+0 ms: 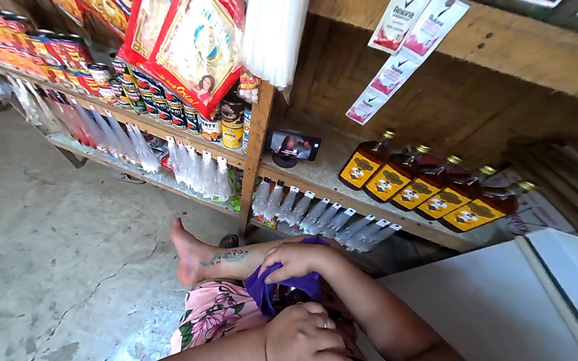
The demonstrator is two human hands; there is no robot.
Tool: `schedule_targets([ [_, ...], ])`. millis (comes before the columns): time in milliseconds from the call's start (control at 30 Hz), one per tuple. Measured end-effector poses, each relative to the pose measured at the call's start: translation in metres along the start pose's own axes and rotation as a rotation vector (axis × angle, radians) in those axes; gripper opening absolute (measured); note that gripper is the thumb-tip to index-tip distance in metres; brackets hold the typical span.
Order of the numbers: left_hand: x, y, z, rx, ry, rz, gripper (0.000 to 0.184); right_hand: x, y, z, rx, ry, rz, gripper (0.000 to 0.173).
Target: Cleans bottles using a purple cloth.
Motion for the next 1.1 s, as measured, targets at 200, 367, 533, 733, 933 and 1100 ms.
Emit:
schedule_targets([
  [200, -0.007, 0.004, -0.004, -0.041, 0.020, 0.020, 0.027, -0.016, 0.000, 0.074, -0.085, 0.383, 0.375, 0.032],
  [367, -0.042, 0.006, -0.037, -0.484, 0.012, 0.187, 0.025, -0.012, -0.030, 0.094, -0.200, 0.447, 0.838, 0.036],
  [533, -0.084, 0.003, -0.078, -0.817, -0.276, 0.680, 0.016, -0.011, -0.029, 0.102, -0.124, 0.245, 0.990, 0.041],
  [733, -0.072, 0.018, -0.063, -0.548, -0.423, 0.567, 0.050, -0.009, -0.037, 0.099, -0.274, 0.324, 1.027, 0.041],
  [933, -0.050, 0.031, -0.051, -0.285, -0.372, 0.282, 0.048, -0.004, -0.056, 0.082, -0.165, 0.479, 0.980, 0.041],
  [1100, -0.040, 0.030, -0.054, -0.312, -0.339, 0.253, 0.046, -0.007, -0.049, 0.083, -0.167, 0.542, 0.876, 0.039],
])
Point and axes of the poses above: each hand's wrist, its own y-axis towards the middle knuckle, its own x-axis out of the palm, z = x × y, the point moved 6 cm from there along y, towards the middle knuckle, and after that the axes turned 7 degrees about y, right-handed, at the moved point
